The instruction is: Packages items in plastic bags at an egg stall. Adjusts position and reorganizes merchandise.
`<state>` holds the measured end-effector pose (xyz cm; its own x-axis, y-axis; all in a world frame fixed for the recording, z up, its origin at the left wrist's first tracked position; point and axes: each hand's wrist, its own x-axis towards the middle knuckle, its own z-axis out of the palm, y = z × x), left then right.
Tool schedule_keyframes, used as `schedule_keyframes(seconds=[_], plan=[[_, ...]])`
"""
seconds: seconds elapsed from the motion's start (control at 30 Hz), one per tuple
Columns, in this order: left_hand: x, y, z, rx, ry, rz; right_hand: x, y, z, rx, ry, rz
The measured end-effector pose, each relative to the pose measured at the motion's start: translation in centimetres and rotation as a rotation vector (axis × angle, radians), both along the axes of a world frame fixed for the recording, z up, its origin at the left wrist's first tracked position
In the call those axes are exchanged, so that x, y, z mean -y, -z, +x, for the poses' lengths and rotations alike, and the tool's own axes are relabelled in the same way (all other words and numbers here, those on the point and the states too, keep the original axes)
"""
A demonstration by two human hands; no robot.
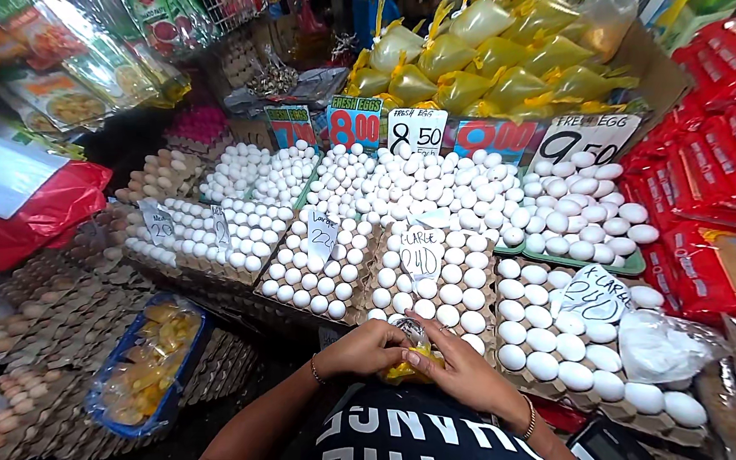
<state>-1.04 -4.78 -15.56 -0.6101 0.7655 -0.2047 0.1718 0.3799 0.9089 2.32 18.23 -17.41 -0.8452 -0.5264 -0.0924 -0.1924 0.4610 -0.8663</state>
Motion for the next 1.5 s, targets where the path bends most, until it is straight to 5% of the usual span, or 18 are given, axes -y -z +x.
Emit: schedule_keyframes(seconds=[0.37,0.6,1.0,1.33,1.5], plan=[[-2.0,-3.2,1.3,-0.135,-0.202,0.198,-0.5,-3.4,0.7,-0.127,0.078,-0.227],[-1.9,-4.3,0.7,0.049,-0.057,0.302,-0.5,-4.7,0.7,-0.213,0.054,-0.154],[-3.3,-3.3,1.6,0.042,-0.309,0.313,-0.1,-4.3,1.0,-0.291,0.128,-0.007],[-3.7,-3.7,2.5,-0.609,-0.271,0.287,-0.2,-4.2,0.9,-0.511,0.289,0.119],[-2.9,-4.7,1.4,-0.564,-0.118,0.527,-0.6,-4.1,0.8,-0.645,0.368,0.111]])
